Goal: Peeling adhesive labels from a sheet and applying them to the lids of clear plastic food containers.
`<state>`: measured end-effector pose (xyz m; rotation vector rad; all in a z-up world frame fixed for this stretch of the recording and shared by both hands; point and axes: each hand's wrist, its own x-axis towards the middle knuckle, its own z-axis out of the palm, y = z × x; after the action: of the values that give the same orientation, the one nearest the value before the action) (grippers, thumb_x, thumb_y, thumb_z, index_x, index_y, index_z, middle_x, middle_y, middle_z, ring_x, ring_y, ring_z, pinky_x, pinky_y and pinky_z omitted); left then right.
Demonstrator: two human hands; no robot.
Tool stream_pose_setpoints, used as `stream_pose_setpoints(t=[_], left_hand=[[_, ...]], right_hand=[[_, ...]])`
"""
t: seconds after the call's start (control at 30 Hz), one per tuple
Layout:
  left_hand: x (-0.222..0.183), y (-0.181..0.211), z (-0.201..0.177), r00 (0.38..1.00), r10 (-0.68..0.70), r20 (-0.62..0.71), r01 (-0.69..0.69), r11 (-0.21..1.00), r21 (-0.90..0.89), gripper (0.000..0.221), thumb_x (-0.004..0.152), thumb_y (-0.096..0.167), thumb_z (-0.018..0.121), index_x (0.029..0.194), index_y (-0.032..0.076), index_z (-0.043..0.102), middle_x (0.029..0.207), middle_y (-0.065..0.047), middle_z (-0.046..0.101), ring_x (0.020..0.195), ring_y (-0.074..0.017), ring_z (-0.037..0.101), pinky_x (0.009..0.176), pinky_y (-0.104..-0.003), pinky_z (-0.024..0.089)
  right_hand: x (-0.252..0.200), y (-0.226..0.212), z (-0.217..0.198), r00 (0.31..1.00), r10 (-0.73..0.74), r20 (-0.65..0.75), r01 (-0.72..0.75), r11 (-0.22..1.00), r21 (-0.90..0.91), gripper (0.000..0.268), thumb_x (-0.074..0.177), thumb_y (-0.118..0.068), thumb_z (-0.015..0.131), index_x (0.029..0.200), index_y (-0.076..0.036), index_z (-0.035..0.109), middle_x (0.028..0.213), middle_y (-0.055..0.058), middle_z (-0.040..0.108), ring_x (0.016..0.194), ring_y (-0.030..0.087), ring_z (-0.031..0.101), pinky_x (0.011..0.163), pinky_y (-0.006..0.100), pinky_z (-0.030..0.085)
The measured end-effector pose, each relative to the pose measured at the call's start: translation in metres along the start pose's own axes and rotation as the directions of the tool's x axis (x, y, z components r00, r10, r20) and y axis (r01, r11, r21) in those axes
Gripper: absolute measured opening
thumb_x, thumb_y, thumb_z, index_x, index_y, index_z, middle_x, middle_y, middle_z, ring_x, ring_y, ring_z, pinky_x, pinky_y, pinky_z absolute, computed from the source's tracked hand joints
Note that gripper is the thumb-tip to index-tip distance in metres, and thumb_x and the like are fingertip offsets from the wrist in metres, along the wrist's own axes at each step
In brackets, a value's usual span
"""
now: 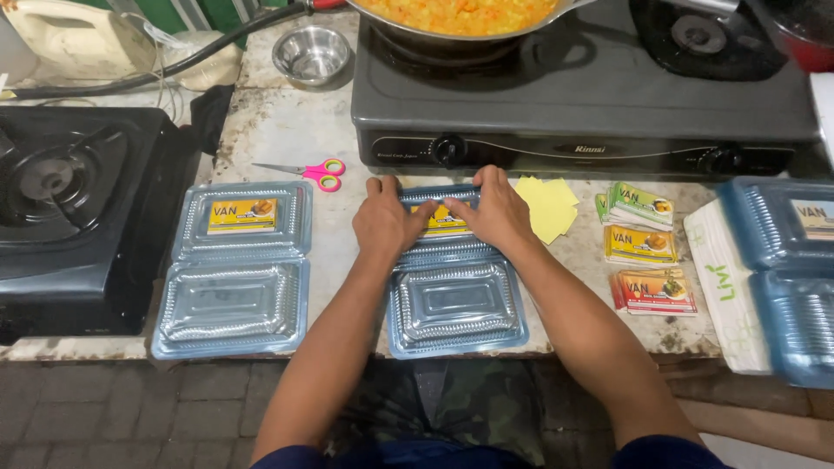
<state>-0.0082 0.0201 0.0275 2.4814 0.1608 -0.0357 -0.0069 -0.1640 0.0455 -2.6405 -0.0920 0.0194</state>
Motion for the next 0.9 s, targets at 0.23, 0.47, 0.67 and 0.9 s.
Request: stream_pose_setpoints(t=[0.23, 0.47, 0.67, 0.9], left_hand=[[0.000, -0.006, 0.002, 0.999, -0.005, -0.046, 0.005, 1.000, 0.016, 0.031, 0.096, 0.039, 0.049, 0.116, 0.015, 0.051, 0.114, -0.006, 0.048, 0.098, -0.0418, 0.067, 0.086, -0.051, 0.054], [0.003, -0.006, -0.006, 0.998, 0.018, 0.061, -0.018, 1.000, 0.008, 0.071, 0.076, 0.064, 0.073, 0.120, 0.011, 0.054, 0.118, -0.010, 0.049, 0.106, -0.0448, 0.064, 0.090, -0.053, 0.053], [0.004, -0.031, -0.008, 0.991, 0.125, 0.038, -0.115, 0.973, -0.198, 0.054, 0.086, 0.048, 0.069, 0.124, 0.012, 0.054, 0.117, -0.008, 0.054, 0.113, -0.0380, 0.062, 0.098, -0.048, 0.049], [0.006, -0.048, -0.010, 0.962, 0.222, 0.163, -0.146, 0.913, -0.381, 0.081, 0.066, 0.029, 0.090, 0.136, 0.017, 0.050, 0.130, -0.008, 0.049, 0.126, -0.0388, 0.052, 0.108, -0.048, 0.043]], right_hand=[[0.011, 0.030, 0.002, 1.000, 0.008, 0.003, -0.008, 0.999, 0.041, 0.034, 0.092, -0.040, 0.066, 0.110, -0.018, 0.048, 0.099, 0.006, 0.058, 0.107, 0.031, 0.063, 0.091, 0.045, 0.049], [0.000, 0.020, -0.017, 0.991, -0.064, 0.120, 0.047, 0.989, 0.139, 0.067, 0.066, -0.043, 0.088, 0.113, -0.012, 0.051, 0.106, 0.013, 0.059, 0.108, 0.036, 0.061, 0.093, 0.048, 0.048], [0.017, 0.063, -0.006, 0.979, -0.176, 0.104, 0.124, 0.917, 0.380, 0.048, 0.075, -0.026, 0.085, 0.110, -0.010, 0.057, 0.086, 0.003, 0.054, 0.073, 0.016, 0.056, 0.071, 0.032, 0.049], [0.018, 0.066, -0.004, 0.975, -0.178, 0.135, 0.109, 0.906, 0.408, 0.056, 0.069, -0.027, 0.090, 0.111, -0.009, 0.058, 0.085, 0.002, 0.052, 0.070, 0.015, 0.054, 0.067, 0.031, 0.047]])
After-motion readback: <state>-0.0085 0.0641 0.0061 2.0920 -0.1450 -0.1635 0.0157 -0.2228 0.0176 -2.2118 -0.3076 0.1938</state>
